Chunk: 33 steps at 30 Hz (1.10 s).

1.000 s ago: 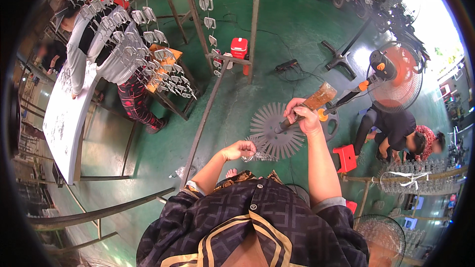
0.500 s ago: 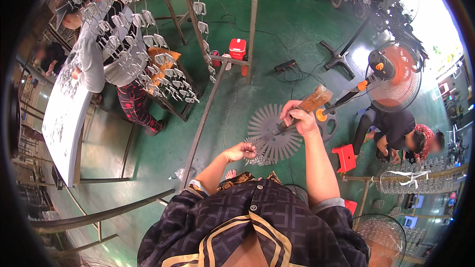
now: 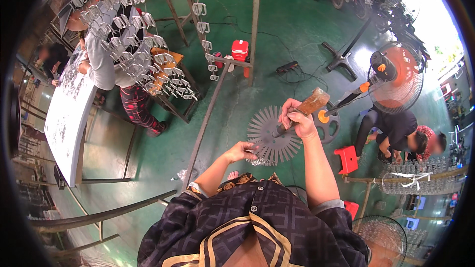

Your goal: The person picks up a hammer and walks to a rack of hanging metal hooks. They repeatedly pick up small metal pieces and hammer them onto a rotating spiked wheel, then hang the assembled items on the rack.

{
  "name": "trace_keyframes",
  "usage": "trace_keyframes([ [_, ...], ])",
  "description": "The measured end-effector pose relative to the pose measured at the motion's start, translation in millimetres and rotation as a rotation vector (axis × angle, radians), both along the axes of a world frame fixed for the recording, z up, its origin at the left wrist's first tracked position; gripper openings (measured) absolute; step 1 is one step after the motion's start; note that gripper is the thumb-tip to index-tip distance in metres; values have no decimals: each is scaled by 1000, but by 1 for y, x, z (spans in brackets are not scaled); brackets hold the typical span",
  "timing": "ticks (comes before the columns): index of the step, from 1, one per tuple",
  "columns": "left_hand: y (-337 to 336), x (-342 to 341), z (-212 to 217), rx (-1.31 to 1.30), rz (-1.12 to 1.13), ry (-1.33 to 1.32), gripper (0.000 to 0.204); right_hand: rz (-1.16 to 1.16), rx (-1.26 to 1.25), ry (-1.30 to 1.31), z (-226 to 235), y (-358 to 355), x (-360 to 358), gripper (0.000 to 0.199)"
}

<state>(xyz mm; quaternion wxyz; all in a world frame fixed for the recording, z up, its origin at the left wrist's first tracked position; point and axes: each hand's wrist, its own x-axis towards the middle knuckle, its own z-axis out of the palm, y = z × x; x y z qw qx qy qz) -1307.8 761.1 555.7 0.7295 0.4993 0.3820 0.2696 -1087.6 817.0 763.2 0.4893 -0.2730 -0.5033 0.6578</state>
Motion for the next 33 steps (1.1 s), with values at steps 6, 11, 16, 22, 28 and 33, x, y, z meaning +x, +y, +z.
trace_keyframes([
  [6, 4, -57, 85, 366, -288, 562, 36, -18, -2, 19, -5, -1, -4, 25],
  [11, 5, -112, 235, 623, -127, 650, 22, -56, 4, 52, -6, 0, -12, 25],
  [16, 1, -134, 393, 1299, 618, 674, 8, -114, -4, 79, -7, -2, -7, 23],
  [22, 38, -142, 505, 1669, 1286, 651, 9, -72, -4, 86, -12, 0, -14, 23],
  [28, 89, -118, 567, 1793, 1419, 675, 31, -85, -4, 68, -13, -2, -10, 20],
  [33, 113, -88, 589, 1879, 1630, 1043, 47, -92, -21, 78, -13, -6, -9, 19],
])
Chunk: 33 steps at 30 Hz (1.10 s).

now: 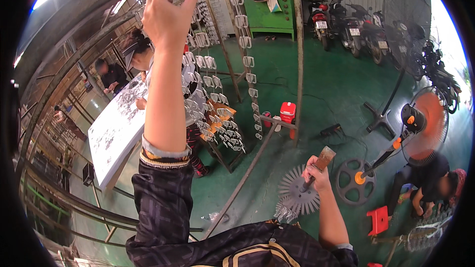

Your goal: The person picks up a hammer and walks to a rack of hanging metal hooks. They repeatedly pick up small metal pieces and hammer them onto a rotating spiked wheel, then hang the assembled items on the rack.

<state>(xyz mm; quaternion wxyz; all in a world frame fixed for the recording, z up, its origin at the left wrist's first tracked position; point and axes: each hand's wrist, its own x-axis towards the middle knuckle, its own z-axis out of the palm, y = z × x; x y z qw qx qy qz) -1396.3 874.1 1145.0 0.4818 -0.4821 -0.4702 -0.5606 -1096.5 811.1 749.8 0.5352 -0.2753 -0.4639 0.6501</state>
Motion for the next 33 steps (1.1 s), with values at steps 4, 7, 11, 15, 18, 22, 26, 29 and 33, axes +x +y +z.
trace_keyframes([
  [4, 17, 9, 11, -47, 101, -29, 25, -2, 5, -3, 1, -2, 3, 19],
  [7, 30, -1, 23, -171, 267, 4, 46, -7, 16, 0, -3, -2, 5, 20],
  [11, 40, -4, 33, -118, 313, -38, 36, -11, 31, -21, -2, -3, 6, 22],
  [15, 37, 5, 38, -36, 142, -98, 27, -17, 21, -8, -1, -2, 9, 20],
  [18, 32, 3, 42, -52, 110, -123, 27, -21, 1, 26, 3, -4, 7, 16],
  [22, 17, 14, 46, -179, 104, -296, 28, -23, 9, 14, 4, -5, 7, 15],
  [26, 19, 8, 40, -202, -183, -243, 31, -34, 19, 8, 4, -5, 9, 15],
  [29, 28, -26, 32, -299, -454, -90, 30, -11, 25, 21, 5, -4, 6, 15],
  [33, 5, -5, -6, -454, -743, -233, 21, -27, 10, 26, 2, -2, 11, 16],
])
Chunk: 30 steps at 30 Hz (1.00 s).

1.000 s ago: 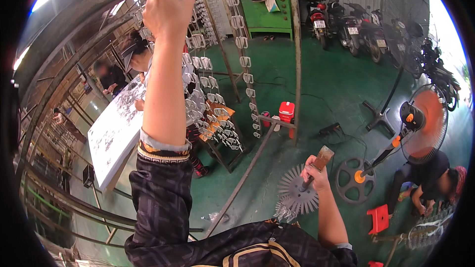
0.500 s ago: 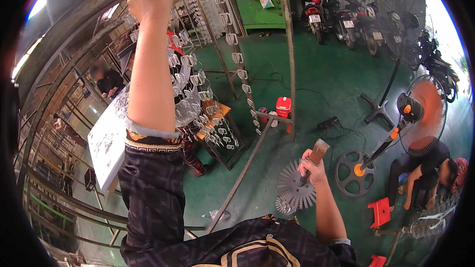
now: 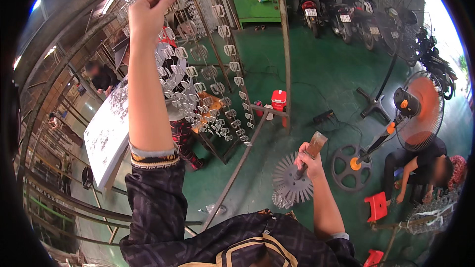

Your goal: The person picks up a hammer and walks to a rack of hanging metal hooks. They repeatedly pick up small metal pieces and hammer them onto a rotating spiked wheel, then hang the assembled items on the rack.

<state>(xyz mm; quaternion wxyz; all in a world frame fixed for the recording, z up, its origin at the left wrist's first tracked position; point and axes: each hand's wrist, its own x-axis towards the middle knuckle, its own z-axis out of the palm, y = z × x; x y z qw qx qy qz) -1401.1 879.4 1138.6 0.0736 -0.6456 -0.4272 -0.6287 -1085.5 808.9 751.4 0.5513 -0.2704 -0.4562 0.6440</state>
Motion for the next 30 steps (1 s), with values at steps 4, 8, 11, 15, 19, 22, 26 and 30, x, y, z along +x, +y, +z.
trace_keyframes([
  [4, -7, -6, -60, -141, -297, -37, 18, -112, -26, -71, 10, -4, -2, 17],
  [8, -20, -1, -128, -357, -517, -100, 8, -189, -4, -124, 16, -7, -1, 18],
  [11, -29, -5, -181, -515, -580, -91, 7, -194, 14, -118, 21, -9, -8, 15],
  [15, -37, -5, -257, -679, -661, 4, 7, -248, 13, -54, 19, -8, -16, 13],
  [19, -56, 4, -315, -880, -800, 20, 6, -281, 6, 6, 15, -1, -20, 13],
  [22, -65, 12, -367, -1024, -993, -74, 6, -287, -2, 5, 13, 5, -20, 14],
  [26, -83, 24, -434, -1223, -1141, -106, 7, -286, -28, 5, 13, 8, -20, 17],
  [30, -103, 41, -485, -1349, -1254, -132, 9, -297, -20, -6, 13, 8, -20, 18],
])
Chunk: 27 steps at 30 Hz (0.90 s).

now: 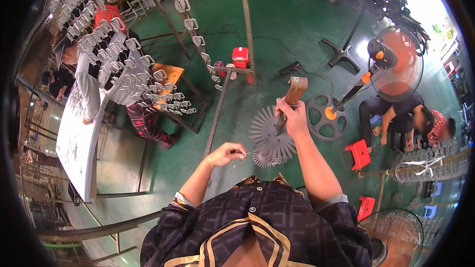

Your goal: The person picks up a hammer and walks to a rack of hanging metal hooks. They repeatedly pick up small metal pieces and hammer them onto a rotating spiked wheel, then hang the assembled items on the rack.

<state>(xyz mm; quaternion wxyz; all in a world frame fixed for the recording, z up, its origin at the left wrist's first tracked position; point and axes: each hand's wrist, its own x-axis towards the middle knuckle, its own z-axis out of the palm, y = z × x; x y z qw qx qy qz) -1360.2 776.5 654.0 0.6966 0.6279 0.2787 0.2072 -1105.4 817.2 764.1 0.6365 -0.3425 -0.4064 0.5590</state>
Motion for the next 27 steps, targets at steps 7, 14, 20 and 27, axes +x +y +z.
trace_keyframes([
  [7, -22, 28, -56, -126, -111, -45, 7, 8, -3, 19, -5, -3, 2, 15],
  [14, -28, 57, -86, -143, -184, -38, 9, 12, 17, 18, -6, -8, 7, 15],
  [20, -32, 71, -105, -322, -142, -116, 11, 58, 21, 30, -10, -8, 14, 16],
  [27, -26, 78, -102, -417, -125, -73, 14, 77, 31, -30, -9, -9, 15, 26],
])
